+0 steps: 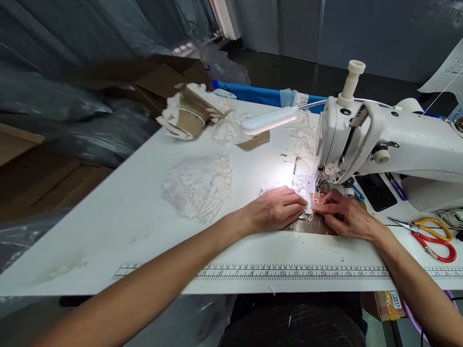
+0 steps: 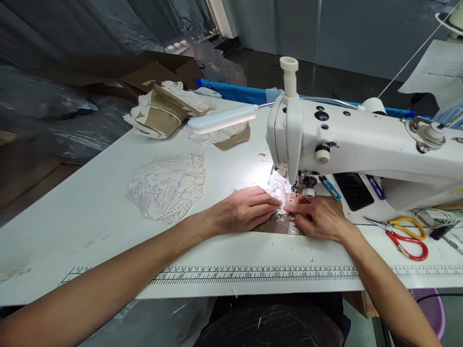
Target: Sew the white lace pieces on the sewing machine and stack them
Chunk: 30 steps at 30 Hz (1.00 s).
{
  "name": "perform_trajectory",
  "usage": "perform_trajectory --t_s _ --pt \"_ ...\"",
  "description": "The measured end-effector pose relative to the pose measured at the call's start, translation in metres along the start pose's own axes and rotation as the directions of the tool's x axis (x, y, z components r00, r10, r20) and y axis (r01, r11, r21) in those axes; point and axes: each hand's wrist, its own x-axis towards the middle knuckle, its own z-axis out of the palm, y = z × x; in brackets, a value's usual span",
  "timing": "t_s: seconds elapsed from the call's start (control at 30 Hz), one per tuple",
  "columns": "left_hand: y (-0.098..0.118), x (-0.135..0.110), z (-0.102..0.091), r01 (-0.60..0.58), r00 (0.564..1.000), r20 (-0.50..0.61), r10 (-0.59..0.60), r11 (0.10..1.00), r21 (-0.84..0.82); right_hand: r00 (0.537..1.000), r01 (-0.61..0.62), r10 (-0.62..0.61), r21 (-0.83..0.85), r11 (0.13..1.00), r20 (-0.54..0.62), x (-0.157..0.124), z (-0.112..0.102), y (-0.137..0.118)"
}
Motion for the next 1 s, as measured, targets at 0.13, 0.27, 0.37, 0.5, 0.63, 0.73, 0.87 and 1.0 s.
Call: perform_trajectory --t_s 0.13,0.27,0.37,0.5,0.63,0.73,0.87,1.0 --pt "0.0017 0.0012 -0.0033 -0.024 1.0 -0.015 0.024 1.0 -0.012 0.998 -0.007 0.021 -0.207 0.978 0.067 0.0007 0.0041 -0.0054" --pt "-0.001 0.0001 -0.0055 0.049 0.997 -0.058 -0.048 0.999 0.015 0.993 -0.022 0.051 -0.266 0.964 0.105 0.002 0.0062 -0.0092" --pt "-0.0042 -0.0029 -0.0037 0.103 0.993 -0.066 -0.098 0.992 0.072 0.993 -0.035 0.062 -0.258 0.966 0.098 0.002 0.0058 -0.0094" --pt "-0.0048 -0.0058 0.0 0.112 0.993 0.014 -0.115 0.984 0.139 0.993 -0.055 0.08 -0.251 0.966 0.089 0.0019 0.0061 -0.0093" --pt "-0.0027 -0.0059 0.0006 0.105 0.991 0.062 -0.118 0.978 0.18 0.993 -0.053 0.078 -0.246 0.968 0.094 0.0022 0.0072 -0.009" --pt "-0.002 -0.0058 -0.0001 0.1 0.992 0.059 -0.114 0.976 0.192 0.992 -0.053 0.078 -0.241 0.969 0.095 0.0024 0.0075 -0.0086" --pt "-0.0026 -0.0066 -0.0003 0.093 0.991 0.076 -0.11 0.975 0.202 0.995 -0.044 0.063 -0.248 0.968 0.072 0.0024 0.0071 -0.0085" --pt "-0.0034 -0.007 0.0 0.081 0.992 0.083 -0.1 0.976 0.203 0.997 -0.024 0.041 -0.257 0.966 0.059 0.0025 0.0071 -0.0085"
